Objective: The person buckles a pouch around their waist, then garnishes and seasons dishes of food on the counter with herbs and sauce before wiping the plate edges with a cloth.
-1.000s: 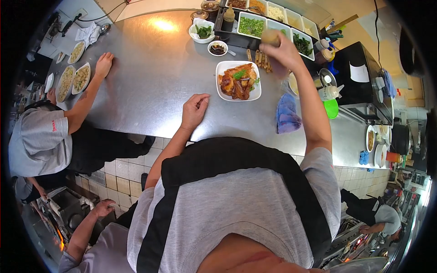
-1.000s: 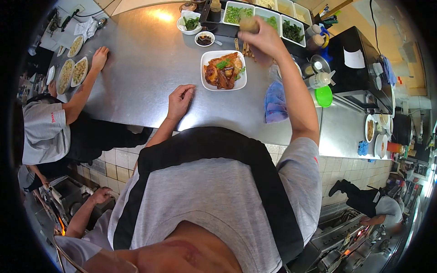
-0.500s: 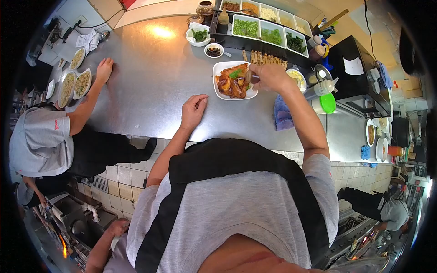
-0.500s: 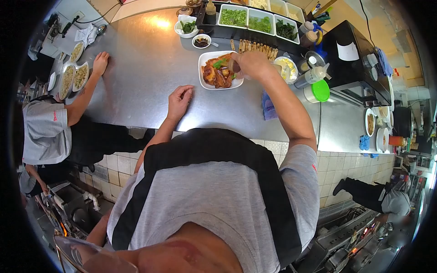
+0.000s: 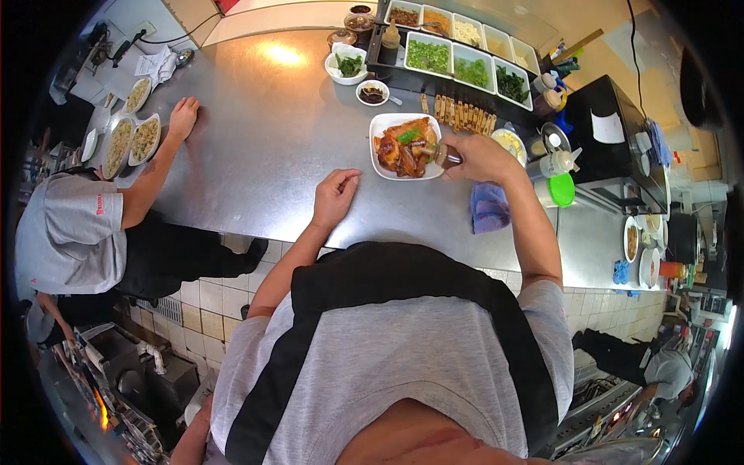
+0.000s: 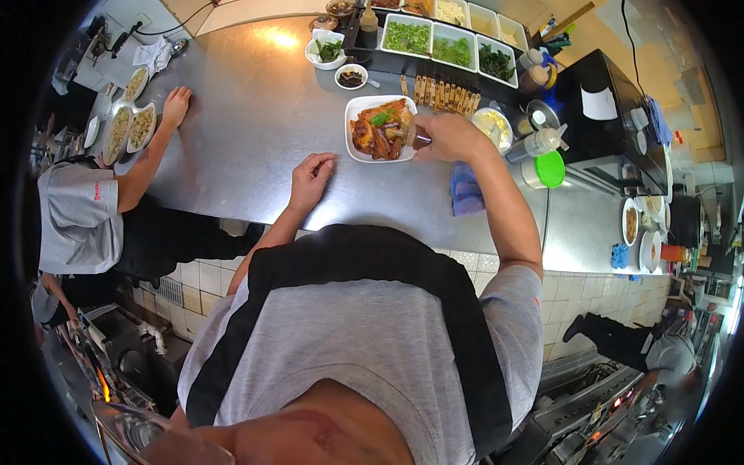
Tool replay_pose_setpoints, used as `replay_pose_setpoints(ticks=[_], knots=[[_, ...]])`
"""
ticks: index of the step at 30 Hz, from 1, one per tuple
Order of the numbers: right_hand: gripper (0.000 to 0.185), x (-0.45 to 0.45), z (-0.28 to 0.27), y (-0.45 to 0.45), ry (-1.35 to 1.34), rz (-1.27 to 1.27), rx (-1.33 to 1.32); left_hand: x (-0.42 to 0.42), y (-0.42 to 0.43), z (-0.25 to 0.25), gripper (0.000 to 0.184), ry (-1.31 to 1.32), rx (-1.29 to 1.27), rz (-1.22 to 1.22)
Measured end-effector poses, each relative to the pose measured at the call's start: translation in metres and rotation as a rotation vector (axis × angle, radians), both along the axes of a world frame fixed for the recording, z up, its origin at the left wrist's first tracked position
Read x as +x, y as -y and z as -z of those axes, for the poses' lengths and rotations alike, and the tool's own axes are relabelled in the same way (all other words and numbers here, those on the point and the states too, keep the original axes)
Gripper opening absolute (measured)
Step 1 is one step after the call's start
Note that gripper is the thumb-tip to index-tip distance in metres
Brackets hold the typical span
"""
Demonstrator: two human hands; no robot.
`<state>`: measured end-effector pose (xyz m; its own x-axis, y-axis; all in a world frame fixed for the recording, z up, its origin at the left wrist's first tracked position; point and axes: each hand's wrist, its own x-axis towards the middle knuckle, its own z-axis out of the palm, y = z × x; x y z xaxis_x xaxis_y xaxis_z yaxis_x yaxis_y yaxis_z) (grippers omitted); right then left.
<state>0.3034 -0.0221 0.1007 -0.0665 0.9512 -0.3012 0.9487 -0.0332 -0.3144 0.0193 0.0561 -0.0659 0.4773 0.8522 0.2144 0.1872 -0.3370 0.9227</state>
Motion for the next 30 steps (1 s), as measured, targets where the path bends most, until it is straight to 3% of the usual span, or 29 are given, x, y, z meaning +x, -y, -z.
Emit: replay_pose_setpoints(ticks=[2,3,6,10,12,14,17,23,26,30], knots=[[0.050,0.015,-0.004,-0.010,-0.270,0.079,0.013,0.000,0.001,-0.003,0.015,-0.013,0.005,-0.013],[0.054,0.025,-0.004,-0.022,-0.240,0.034,0.080,0.000,0.001,-0.004,0.015,-0.018,0.012,-0.020],[0.052,0.032,-0.018,-0.056,-0.539,0.163,0.455,0.000,0.001,-0.006,0.014,-0.040,0.017,-0.029],[0.049,0.034,-0.020,-0.127,-0.753,0.233,0.737,0.000,0.000,-0.001,0.014,-0.023,0.063,-0.036],[0.047,0.029,-0.006,-0.165,-0.828,0.246,0.841,0.000,-0.001,-0.002,0.014,-0.014,0.041,-0.032],[0.047,0.021,0.007,-0.192,-0.692,0.263,0.938,-0.001,-0.001,-0.003,0.015,-0.021,0.020,-0.033],[0.051,0.012,0.026,-0.210,-0.507,0.344,0.867,-0.002,-0.001,-0.004,0.015,-0.020,0.017,-0.034],[0.055,0.033,0.062,-0.225,-0.481,0.309,0.617,-0.002,-0.001,-0.016,0.015,-0.061,0.007,-0.024],[0.051,0.082,0.077,-0.251,-0.981,0.429,0.485,-0.001,-0.002,-0.016,0.015,-0.053,-0.034,-0.025],[0.050,0.105,0.099,-0.283,-0.476,0.204,0.579,-0.001,-0.003,-0.017,0.015,-0.038,-0.027,-0.030]])
